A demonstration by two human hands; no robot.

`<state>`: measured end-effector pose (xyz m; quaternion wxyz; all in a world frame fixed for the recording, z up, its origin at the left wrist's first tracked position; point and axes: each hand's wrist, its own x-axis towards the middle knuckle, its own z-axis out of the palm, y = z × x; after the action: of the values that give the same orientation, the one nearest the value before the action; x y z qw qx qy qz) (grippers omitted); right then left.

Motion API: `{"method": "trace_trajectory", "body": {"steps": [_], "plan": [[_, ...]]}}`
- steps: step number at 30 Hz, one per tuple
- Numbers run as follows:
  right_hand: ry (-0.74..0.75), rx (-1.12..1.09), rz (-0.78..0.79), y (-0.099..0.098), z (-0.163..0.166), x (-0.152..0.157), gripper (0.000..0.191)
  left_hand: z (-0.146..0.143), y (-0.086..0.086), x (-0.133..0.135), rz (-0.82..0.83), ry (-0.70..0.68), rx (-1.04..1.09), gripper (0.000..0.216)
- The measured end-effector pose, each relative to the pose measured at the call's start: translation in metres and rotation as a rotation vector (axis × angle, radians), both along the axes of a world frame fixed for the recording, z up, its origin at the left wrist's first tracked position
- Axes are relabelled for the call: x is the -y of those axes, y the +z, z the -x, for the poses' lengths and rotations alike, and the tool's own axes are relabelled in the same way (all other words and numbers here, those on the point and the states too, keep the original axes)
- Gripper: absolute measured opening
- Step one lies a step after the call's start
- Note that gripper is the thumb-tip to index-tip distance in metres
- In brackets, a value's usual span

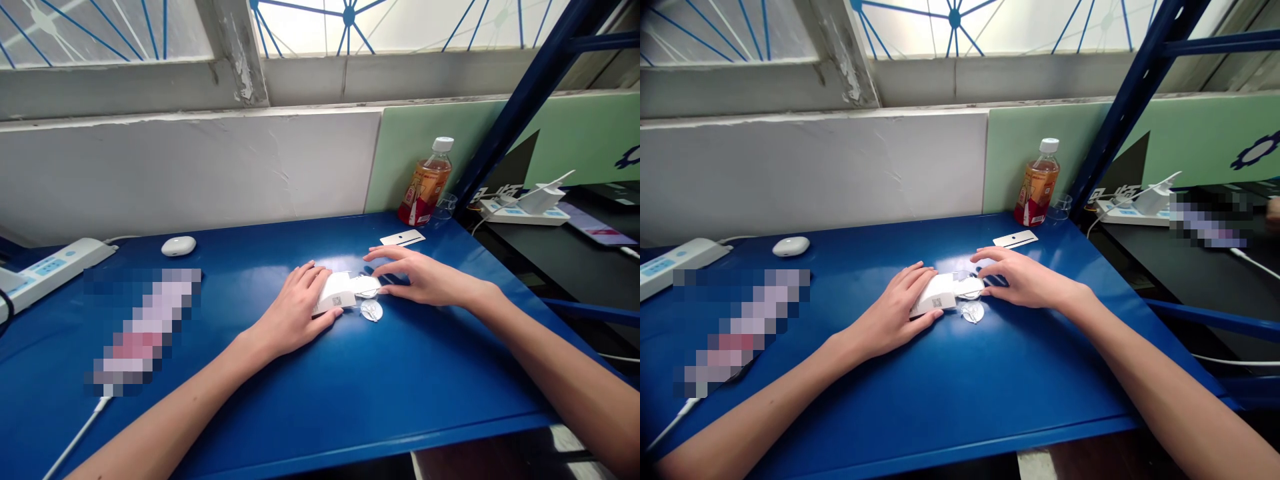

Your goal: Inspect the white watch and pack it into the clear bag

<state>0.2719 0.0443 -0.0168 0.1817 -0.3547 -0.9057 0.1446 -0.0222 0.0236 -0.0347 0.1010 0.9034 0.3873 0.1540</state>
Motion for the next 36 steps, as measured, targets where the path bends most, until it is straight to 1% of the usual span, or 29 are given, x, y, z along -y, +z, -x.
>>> {"method": "trace_trajectory", "body": {"steps": [3, 5, 11, 15, 21, 24, 29, 33, 36], "plan": [[-0.037, -0.032, -0.034, 0.000, 0.003, 0.002, 0.028, 0.001, -0.002, 0.000, 0.019, 0.001, -0.011, 0.062], [-0.027, -0.054, -0.048, -0.002, 0.009, 0.005, 0.032, 0.001, -0.004, 0.000, 0.019, 0.001, -0.013, 0.063], [0.017, -0.087, -0.024, -0.017, 0.023, 0.009, 0.035, 0.002, -0.005, 0.000, 0.014, -0.019, -0.008, 0.061], [0.062, -0.078, -0.075, -0.018, 0.026, 0.010, 0.027, -0.001, -0.003, 0.000, 0.020, 0.000, -0.016, 0.062], [0.108, -0.012, -0.216, -0.008, 0.024, 0.010, 0.019, -0.002, -0.003, 0.000, 0.017, 0.021, -0.011, 0.059], [0.079, 0.022, -0.245, -0.004, 0.019, 0.008, 0.020, -0.002, -0.004, 0.000, 0.011, 0.021, -0.008, 0.059], [0.014, 0.049, -0.245, 0.000, 0.011, 0.005, 0.024, 0.000, -0.003, 0.001, 0.028, 0.027, -0.009, 0.059], [-0.053, 0.125, -0.187, -0.002, 0.009, 0.004, 0.030, 0.000, -0.002, 0.001, 0.049, 0.041, -0.005, 0.060], [-0.087, 0.141, -0.131, -0.005, 0.010, 0.003, 0.032, -0.001, -0.003, 0.001, 0.031, 0.068, 0.001, 0.059]]}}
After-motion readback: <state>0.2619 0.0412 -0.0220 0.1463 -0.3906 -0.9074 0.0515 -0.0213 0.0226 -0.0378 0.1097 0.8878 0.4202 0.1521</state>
